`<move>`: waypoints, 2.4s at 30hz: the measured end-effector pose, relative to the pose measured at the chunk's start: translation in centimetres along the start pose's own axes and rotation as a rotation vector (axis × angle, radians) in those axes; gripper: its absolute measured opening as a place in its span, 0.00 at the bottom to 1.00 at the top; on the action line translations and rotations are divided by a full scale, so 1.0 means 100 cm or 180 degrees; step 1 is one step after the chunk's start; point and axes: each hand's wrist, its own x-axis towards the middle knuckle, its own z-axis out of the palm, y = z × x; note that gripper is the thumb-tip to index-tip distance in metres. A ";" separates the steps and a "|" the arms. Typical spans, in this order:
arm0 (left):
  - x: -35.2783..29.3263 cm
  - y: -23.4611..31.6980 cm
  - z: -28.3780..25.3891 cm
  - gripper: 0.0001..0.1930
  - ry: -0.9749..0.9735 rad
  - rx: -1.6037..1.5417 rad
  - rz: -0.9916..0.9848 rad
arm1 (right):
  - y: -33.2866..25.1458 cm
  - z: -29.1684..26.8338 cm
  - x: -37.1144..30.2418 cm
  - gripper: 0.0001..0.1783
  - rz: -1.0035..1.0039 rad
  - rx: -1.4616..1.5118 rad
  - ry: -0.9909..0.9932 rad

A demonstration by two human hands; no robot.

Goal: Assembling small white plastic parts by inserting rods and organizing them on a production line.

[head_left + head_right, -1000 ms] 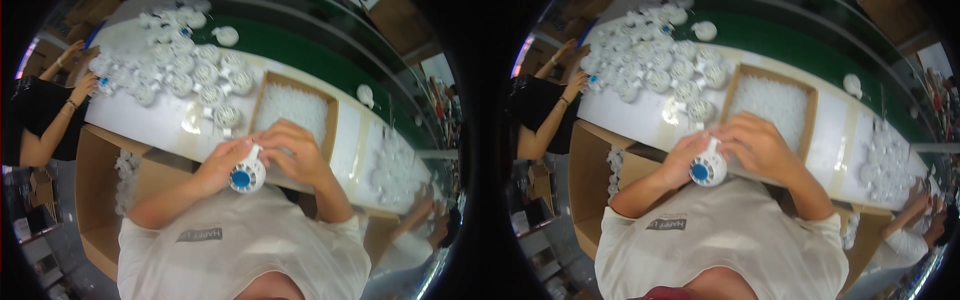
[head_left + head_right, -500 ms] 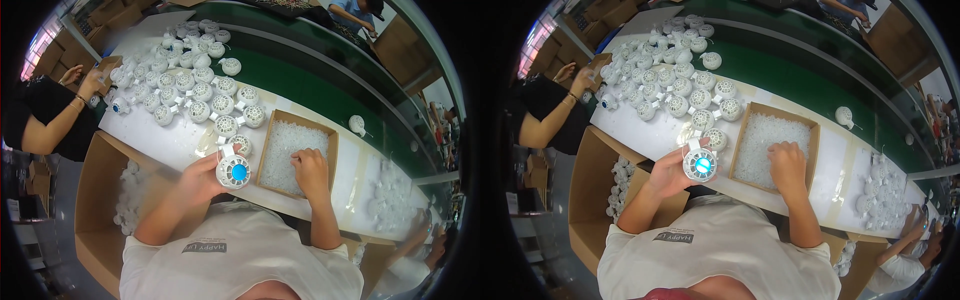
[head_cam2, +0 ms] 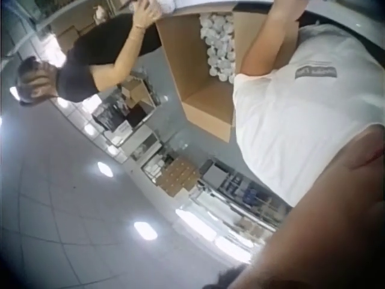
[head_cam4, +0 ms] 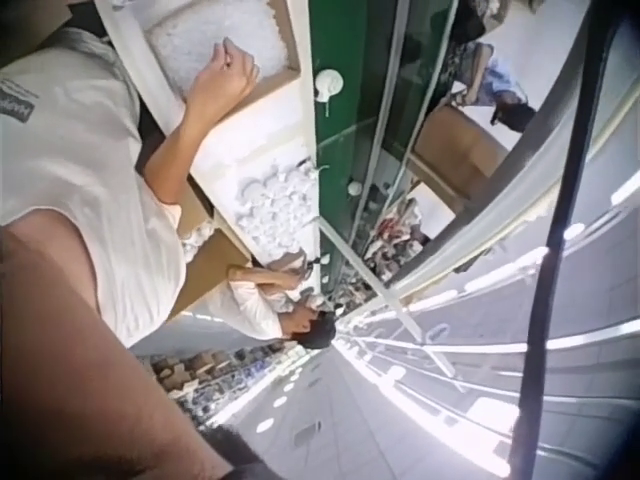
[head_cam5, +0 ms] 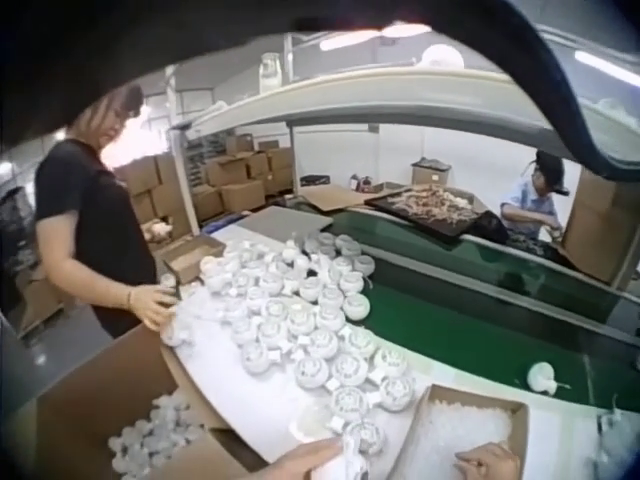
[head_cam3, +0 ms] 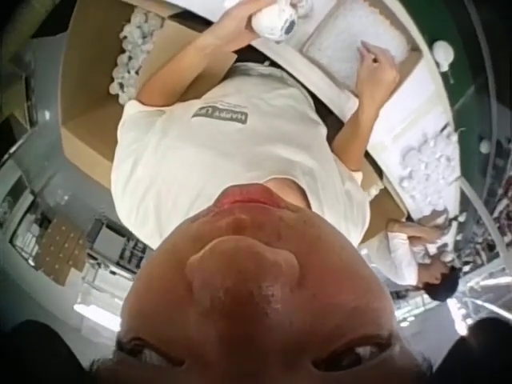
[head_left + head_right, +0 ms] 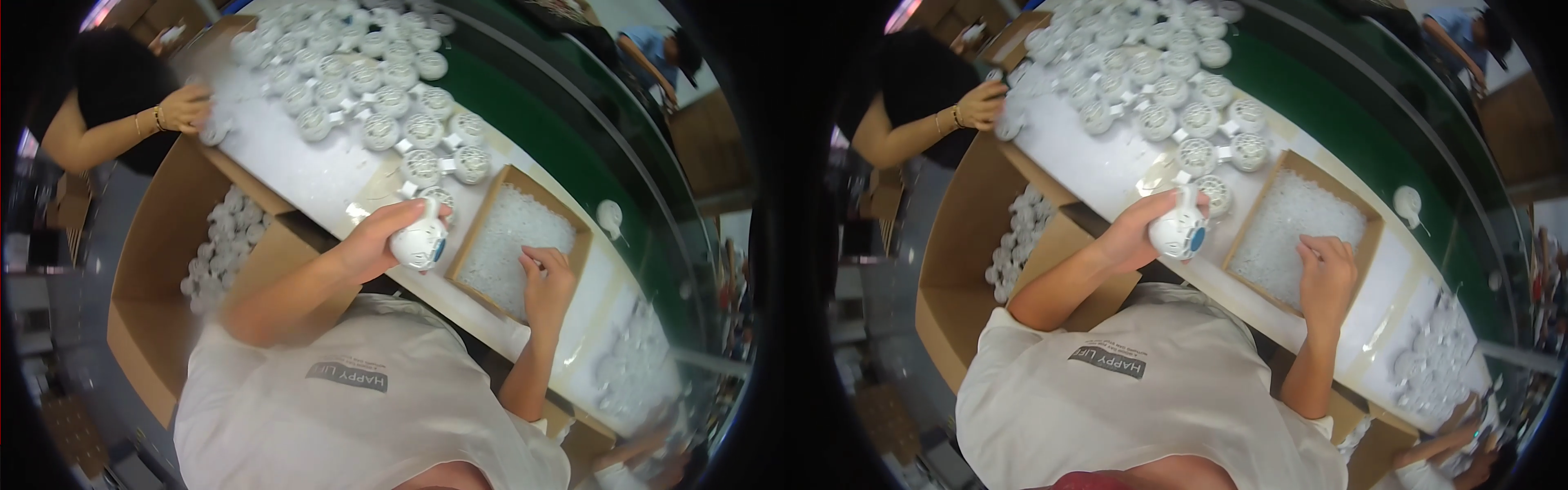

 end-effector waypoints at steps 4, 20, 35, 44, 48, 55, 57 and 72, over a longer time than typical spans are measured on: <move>-0.003 -0.001 -0.003 0.25 0.0109 0.0038 0.0007 | -0.023 0.000 -0.004 0.07 0.0531 0.0503 -0.0010; 0.002 -0.011 0.032 0.16 -0.0327 0.0323 0.0884 | -0.056 0.007 -0.001 0.12 0.0075 0.2860 -0.0655; -0.003 -0.020 0.043 0.15 0.0164 0.1844 0.1442 | -0.057 0.022 -0.017 0.12 0.1229 0.4263 -0.0423; -0.001 -0.016 0.038 0.23 0.0158 0.3637 0.2307 | -0.048 -0.002 -0.006 0.12 -0.1454 0.0728 0.0607; -0.001 -0.019 0.044 0.23 -0.0124 0.3919 0.2560 | -0.053 -0.004 -0.012 0.12 -0.1566 0.0195 0.0179; -0.008 -0.032 0.044 0.22 -0.0322 0.2827 0.2111 | -0.051 0.014 -0.034 0.11 -0.0188 0.2607 -0.0353; -0.009 -0.035 0.044 0.22 -0.0397 0.2790 0.2088 | -0.051 0.019 -0.037 0.11 -0.0106 0.2821 -0.0305; -0.008 -0.034 0.055 0.22 0.0070 0.2546 0.0807 | -0.060 -0.002 -0.014 0.09 -0.1620 0.0472 0.0081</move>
